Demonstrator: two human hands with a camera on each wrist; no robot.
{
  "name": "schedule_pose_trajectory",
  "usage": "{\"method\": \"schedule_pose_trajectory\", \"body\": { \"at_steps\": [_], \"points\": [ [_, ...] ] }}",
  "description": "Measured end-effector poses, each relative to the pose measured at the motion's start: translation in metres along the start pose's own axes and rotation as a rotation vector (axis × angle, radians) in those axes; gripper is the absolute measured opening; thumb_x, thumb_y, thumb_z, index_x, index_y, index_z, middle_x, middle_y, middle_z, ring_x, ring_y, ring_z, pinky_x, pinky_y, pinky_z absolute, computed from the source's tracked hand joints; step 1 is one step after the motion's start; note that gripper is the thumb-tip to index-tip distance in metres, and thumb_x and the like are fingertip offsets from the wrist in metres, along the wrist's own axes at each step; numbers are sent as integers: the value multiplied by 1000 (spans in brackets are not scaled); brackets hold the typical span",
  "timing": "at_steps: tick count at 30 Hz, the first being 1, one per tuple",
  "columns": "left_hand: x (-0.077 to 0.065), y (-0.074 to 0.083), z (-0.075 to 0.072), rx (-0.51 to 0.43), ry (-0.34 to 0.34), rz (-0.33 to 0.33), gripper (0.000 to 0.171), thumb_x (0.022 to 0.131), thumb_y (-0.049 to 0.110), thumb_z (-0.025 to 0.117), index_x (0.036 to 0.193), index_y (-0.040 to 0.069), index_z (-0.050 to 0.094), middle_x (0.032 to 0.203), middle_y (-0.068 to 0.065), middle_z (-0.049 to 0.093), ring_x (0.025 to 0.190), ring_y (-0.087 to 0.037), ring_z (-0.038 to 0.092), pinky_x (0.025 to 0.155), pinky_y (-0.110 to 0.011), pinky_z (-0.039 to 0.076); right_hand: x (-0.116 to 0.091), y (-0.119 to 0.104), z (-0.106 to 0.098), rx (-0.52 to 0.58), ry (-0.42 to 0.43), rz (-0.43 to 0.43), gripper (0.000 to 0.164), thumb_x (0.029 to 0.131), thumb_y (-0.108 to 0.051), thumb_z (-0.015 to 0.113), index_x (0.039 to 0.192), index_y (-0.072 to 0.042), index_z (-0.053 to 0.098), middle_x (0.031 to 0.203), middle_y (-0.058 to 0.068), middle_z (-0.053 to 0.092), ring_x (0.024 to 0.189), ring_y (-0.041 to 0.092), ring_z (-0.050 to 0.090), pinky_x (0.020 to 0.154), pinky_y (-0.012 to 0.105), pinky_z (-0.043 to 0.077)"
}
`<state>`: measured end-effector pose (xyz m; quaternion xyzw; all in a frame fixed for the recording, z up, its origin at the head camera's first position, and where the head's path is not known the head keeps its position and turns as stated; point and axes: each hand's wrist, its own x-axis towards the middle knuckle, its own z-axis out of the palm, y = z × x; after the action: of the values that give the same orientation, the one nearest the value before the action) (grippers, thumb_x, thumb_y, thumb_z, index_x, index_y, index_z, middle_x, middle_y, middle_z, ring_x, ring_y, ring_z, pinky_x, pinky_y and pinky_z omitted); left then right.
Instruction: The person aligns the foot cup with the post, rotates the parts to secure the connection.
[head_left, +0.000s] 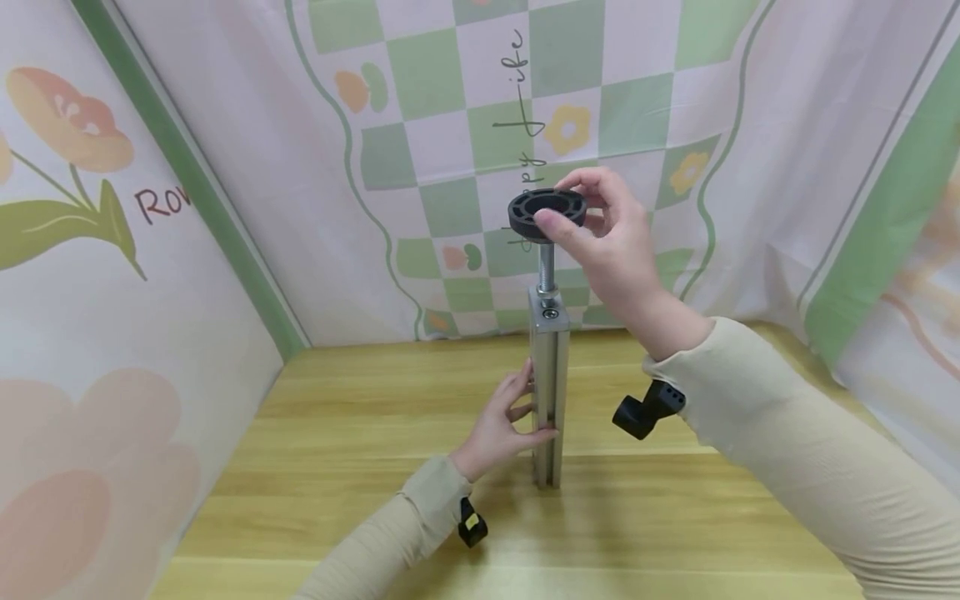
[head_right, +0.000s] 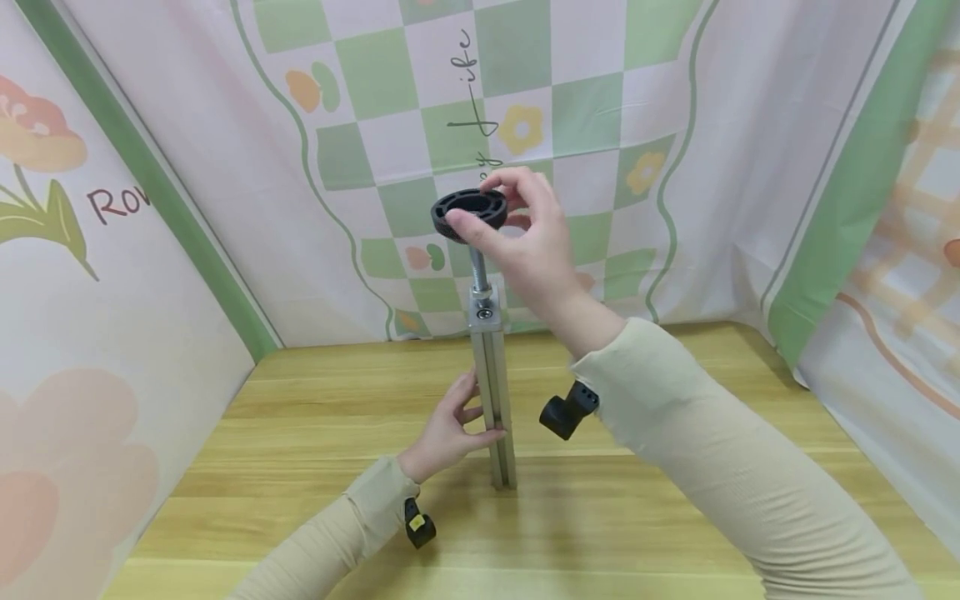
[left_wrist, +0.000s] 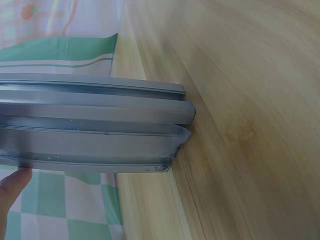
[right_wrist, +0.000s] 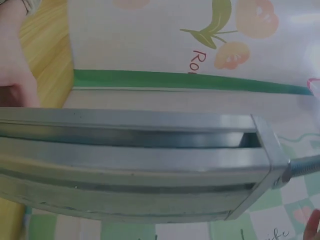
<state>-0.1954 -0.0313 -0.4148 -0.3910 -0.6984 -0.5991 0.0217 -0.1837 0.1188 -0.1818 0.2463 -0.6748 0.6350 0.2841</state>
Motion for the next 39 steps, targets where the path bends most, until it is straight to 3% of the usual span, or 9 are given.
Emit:
{"method": "schedule_pose_trajectory", "body": {
  "at_steps": [6, 12, 19, 26, 33, 39],
  "points": [
    [0, -1, -1, 14, -5, 12, 111, 76, -8, 72, 145, 52, 8, 140, -20, 34, 123, -36, 44, 101, -32, 46, 8, 13, -5, 435, -178, 84, 20, 93, -21, 46, 110, -11, 52, 93, 0, 60, 89, 10, 58, 91, 24, 44],
    [0, -1, 0, 12, 2, 2, 112, 75, -9, 73, 144, 52, 9, 140, -20, 34, 123, -37, 43, 101, -32, 46, 14, 23, -12, 642, -337, 221, 26, 96, -27, 38, 113, -16, 53, 110, 4, 56, 104, 16, 53, 95, 29, 40],
    [-1, 1, -1, 15, -2, -9, 110, 77, -7, 72, 145, 50, 9, 139, -19, 35, 123, -36, 43, 101, -33, 46, 16, 30, -15, 734, -410, 289, 33, 94, -29, 31, 116, -18, 54, 116, 4, 55, 107, 19, 51, 93, 31, 38],
    [-1, 0, -1, 11, 2, -13, 109, 77, -7, 72, 145, 51, 10, 140, -19, 35, 123, -36, 43, 101, -33, 46, 15, 30, -12, 835, -512, 275, 40, 89, -27, 43, 125, -14, 54, 117, 6, 55, 105, 18, 51, 86, 32, 42],
    [0, 1, 1, 4, 2, 0, 113, 75, -9, 73, 142, 55, 9, 141, -20, 34, 124, -38, 43, 101, -35, 46, 18, 26, -11, 920, -524, 290, 57, 76, -24, 55, 130, -10, 47, 122, 12, 54, 103, 21, 51, 86, 34, 43],
    [1, 1, 3, 0, 1, 10, 115, 74, -10, 72, 146, 49, 5, 142, -22, 31, 123, -40, 43, 101, -37, 46, 18, 27, -12, 931, -520, 302, 47, 73, -23, 57, 118, -9, 55, 118, 12, 57, 101, 21, 50, 85, 33, 43]
  ]
}}
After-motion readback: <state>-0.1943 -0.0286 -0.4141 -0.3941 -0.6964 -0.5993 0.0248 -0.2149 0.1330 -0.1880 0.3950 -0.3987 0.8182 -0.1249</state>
